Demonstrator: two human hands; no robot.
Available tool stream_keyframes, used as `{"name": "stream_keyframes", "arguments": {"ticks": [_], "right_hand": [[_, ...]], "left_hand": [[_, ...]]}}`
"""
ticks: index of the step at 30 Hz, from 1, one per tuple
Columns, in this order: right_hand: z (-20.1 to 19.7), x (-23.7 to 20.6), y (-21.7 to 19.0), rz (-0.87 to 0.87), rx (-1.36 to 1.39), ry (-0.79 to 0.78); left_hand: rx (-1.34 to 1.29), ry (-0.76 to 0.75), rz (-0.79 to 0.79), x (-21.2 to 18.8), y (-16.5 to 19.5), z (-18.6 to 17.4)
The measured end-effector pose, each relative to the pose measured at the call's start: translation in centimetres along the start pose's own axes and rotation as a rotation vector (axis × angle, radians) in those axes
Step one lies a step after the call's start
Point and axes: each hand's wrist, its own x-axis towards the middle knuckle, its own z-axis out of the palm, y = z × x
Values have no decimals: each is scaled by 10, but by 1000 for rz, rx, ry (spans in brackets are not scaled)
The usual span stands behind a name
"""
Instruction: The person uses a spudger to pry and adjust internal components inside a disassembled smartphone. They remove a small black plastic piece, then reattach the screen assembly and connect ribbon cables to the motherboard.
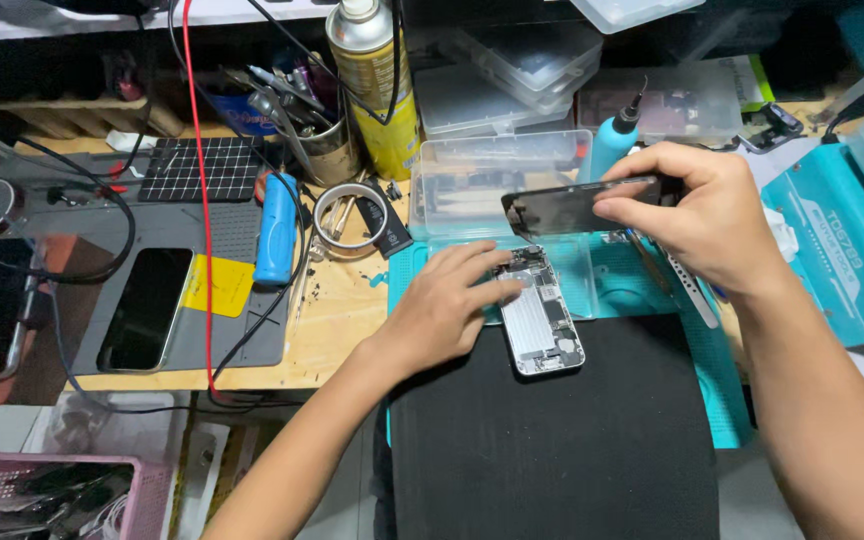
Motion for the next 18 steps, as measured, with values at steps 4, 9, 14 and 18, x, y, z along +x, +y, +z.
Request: {"name": "stream_keyframes", "arguments": {"ticks": [4,9,14,18], "right_hand": [[9,4,-28,16,-215,3],[26,12,-49,-314,-393,-109],[42,7,-49,-538,-474,150],[44,-19,-31,-554,-572,273]], "left_hand": [[-233,243,-289,8,0,-8],[-347,275,-84,35,-4,-8],[-430,105,-416,53,-23,12],[-694,228,-437,50,-46,29]]}}
